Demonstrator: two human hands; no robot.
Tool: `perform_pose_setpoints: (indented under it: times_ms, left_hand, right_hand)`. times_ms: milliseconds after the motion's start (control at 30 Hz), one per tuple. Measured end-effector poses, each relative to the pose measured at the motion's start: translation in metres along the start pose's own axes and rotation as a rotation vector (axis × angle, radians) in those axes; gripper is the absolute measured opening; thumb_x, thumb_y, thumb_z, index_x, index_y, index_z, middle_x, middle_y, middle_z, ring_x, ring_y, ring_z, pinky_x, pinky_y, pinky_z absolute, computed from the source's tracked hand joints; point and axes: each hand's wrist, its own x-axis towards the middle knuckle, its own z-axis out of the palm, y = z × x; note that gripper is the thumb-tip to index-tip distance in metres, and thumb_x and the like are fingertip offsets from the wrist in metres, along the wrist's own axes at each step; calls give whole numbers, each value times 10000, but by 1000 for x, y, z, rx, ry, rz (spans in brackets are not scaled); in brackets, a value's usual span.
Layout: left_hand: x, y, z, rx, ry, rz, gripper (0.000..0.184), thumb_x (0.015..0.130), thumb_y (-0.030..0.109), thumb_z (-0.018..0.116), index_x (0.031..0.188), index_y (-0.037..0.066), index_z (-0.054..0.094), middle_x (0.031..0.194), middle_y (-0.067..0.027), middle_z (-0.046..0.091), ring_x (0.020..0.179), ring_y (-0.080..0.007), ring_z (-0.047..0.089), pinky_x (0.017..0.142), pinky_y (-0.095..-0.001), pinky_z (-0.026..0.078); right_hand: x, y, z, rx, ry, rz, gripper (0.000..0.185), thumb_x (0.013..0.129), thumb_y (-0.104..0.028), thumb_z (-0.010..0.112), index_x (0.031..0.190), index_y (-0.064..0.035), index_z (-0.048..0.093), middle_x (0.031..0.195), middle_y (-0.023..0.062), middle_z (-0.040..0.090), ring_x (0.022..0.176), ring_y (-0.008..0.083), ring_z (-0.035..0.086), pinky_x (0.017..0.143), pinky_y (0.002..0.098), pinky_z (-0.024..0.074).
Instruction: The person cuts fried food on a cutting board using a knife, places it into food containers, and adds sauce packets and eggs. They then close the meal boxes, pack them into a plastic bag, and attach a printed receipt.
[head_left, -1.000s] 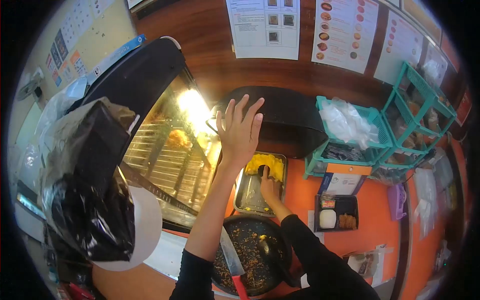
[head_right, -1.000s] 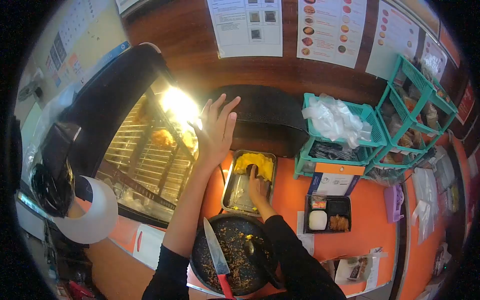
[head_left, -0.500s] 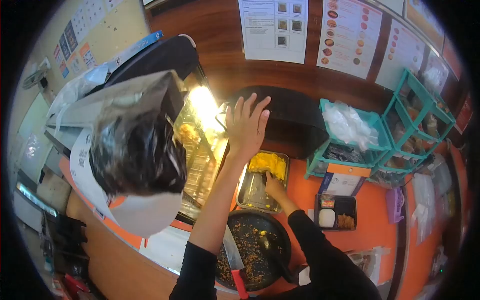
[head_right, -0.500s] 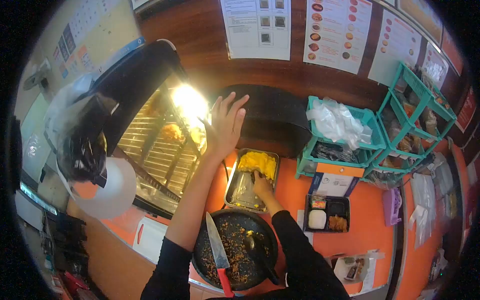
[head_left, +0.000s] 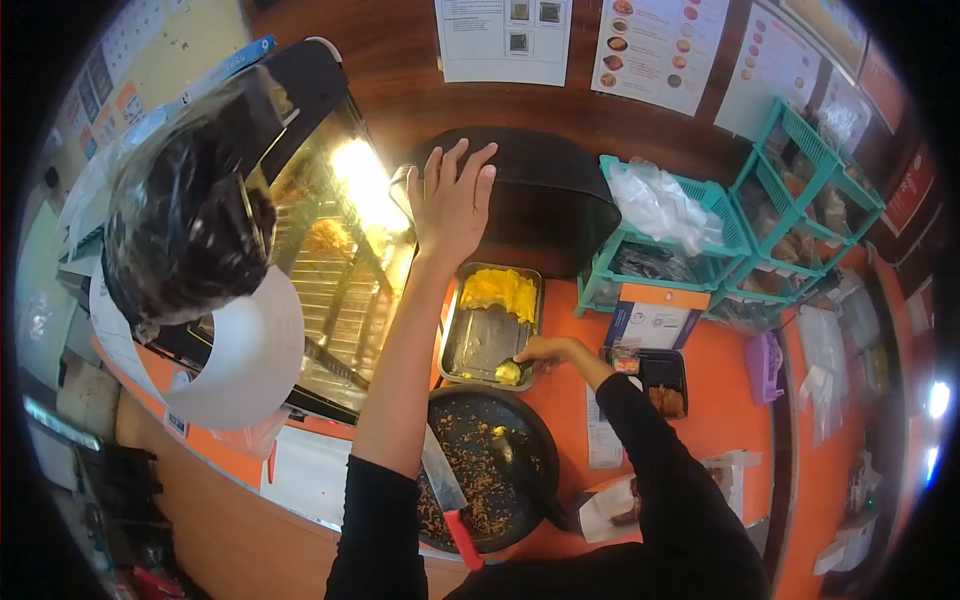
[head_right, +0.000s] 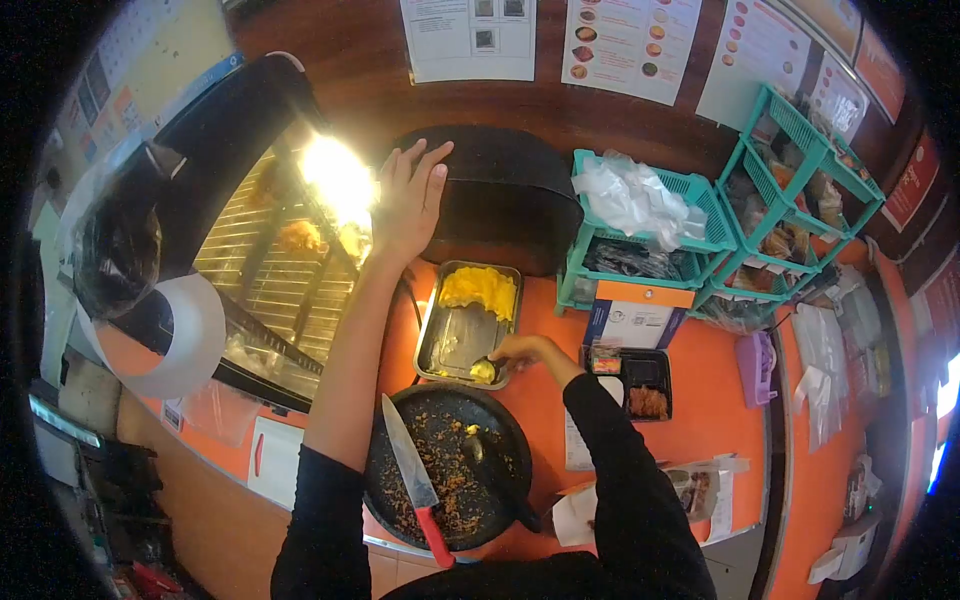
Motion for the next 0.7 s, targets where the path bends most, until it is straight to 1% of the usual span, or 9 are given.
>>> perform_pose_setpoints:
  times_ms: [67,133,167,333,400,533,600,667,700]
  left_hand:
    - [0,-1,1,-12,-14,-11,419,1041,438,303,1373,298,517,1447,-63,458,1394,-320,327,1155,-550,160]
    - [2,-7,2,0,-28,5,417,1040,441,308,1370,299,519,1442,-64,461,1392,-321,329,1152,-550,166]
    - [3,-10,3,7,-36,18,415,1039,443,313,1368,300,521,1438,-65,464,1389,-322,332,1149,-551,173]
    - [17,-47,44,-3,166,223,380,1037,418,337,1320,309,566,1358,-67,527,1266,-304,462,1074,-518,318]
    - [26,-36,22,107,-68,126,372,1037,422,336,1306,337,578,1335,-55,550,1235,-264,500,1059,-501,343]
    - [29,-57,37,115,-11,158,387,1028,482,320,1343,411,533,1359,-16,545,1264,-238,492,1077,-509,323]
    - [32,-55,35,90,29,179,394,1025,504,313,1355,433,516,1380,-4,531,1289,-238,475,1092,-513,304]
    - [34,-51,32,82,-18,155,419,1019,541,293,1380,447,485,1407,4,506,1331,-240,437,1112,-525,266]
    - [36,-52,31,36,-46,164,437,1019,555,271,1385,439,481,1432,-6,481,1353,-254,410,1122,-541,242]
  right_hand:
    - [-6,-4,-11,255,-8,148,306,955,-379,595,765,-140,580,528,-69,374,426,59,325,381,240,266]
    - [-22,-6,-25,527,-324,50,341,945,-404,617,1039,-78,586,700,22,605,446,57,337,379,205,268]
    - [-36,-6,-26,549,-266,38,315,978,-431,563,858,-142,518,588,-58,422,446,23,275,372,190,214]
    - [-161,-13,2,636,-343,-114,390,1010,-484,473,760,-194,400,535,-112,223,434,22,206,349,201,168]
    - [-252,-17,39,701,-231,-115,391,992,-505,500,775,-184,449,529,-109,253,420,21,227,331,214,185]
    - [-365,31,122,617,168,118,410,965,-401,587,1215,-77,556,545,-71,327,423,27,318,317,204,280]
    - [-397,63,164,927,119,80,413,945,-374,620,1209,-66,544,562,-67,344,432,31,339,346,202,347]
    - [-380,121,210,1055,184,-104,327,966,-345,604,1124,-62,566,600,-39,461,482,39,487,351,220,246]
    - [-374,123,230,954,360,-9,396,964,-342,609,1215,-41,547,636,-21,514,545,69,578,385,213,328]
